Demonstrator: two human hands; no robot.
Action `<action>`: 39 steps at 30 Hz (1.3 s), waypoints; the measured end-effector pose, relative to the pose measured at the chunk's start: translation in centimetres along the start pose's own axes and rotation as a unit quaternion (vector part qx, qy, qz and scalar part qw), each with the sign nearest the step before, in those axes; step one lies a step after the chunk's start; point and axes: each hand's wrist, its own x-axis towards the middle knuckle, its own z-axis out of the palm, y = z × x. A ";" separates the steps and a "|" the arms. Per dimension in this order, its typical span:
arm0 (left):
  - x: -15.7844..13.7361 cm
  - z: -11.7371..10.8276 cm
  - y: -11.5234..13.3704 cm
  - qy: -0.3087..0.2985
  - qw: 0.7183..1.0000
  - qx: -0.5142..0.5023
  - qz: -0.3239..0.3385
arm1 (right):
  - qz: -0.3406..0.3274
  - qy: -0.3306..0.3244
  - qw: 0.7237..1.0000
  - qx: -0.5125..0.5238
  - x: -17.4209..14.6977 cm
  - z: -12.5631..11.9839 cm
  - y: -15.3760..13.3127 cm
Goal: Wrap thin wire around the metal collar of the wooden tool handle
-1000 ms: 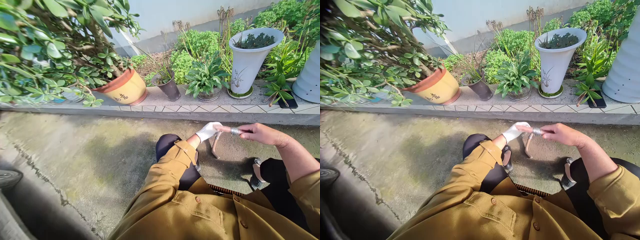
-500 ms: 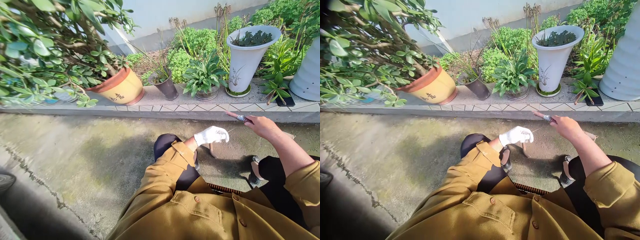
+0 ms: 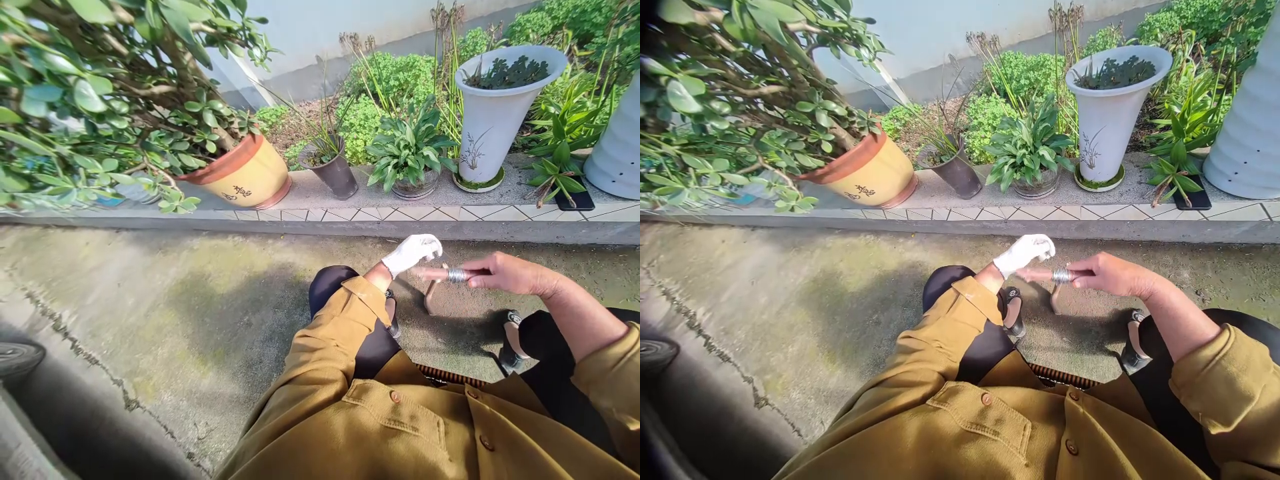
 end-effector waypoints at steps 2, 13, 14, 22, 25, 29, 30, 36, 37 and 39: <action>0.2 0.5 -0.5 -0.002 1.000 0.011 -0.006 | 0.024 0.100 0.994 -0.021 -0.3 -1.3 0.8; -0.6 5.1 1.1 -0.167 0.957 0.238 0.002 | 0.185 0.233 0.942 -0.156 1.7 -3.3 2.6; -0.7 4.9 1.8 -0.159 0.956 0.244 0.024 | 0.204 0.223 0.931 -0.204 1.9 -3.2 2.7; -0.2 1.0 5.1 -0.042 0.956 0.274 0.101 | 0.047 -0.080 0.986 -0.139 1.2 -2.5 1.2; 0.7 0.3 4.0 -0.047 0.967 0.244 0.058 | -0.005 -0.103 0.995 -0.002 0.4 -3.0 0.4; 1.7 0.8 1.4 -0.033 0.972 0.230 0.030 | 0.005 0.006 0.999 0.045 0.0 -3.8 0.5; 1.7 1.1 0.9 -0.031 0.970 0.239 0.026 | 0.015 0.035 0.998 0.048 0.0 -3.9 0.7; 0.1 3.6 0.4 -0.093 0.933 0.346 -0.021 | 0.055 0.171 0.981 0.067 0.3 -4.3 1.7; -0.2 4.1 0.6 -0.106 0.921 0.373 -0.031 | 0.080 0.195 0.977 0.041 0.4 -4.3 2.0; -0.5 4.8 0.9 -0.147 0.898 0.415 0.000 | 0.151 0.227 0.960 -0.071 0.6 -4.3 2.7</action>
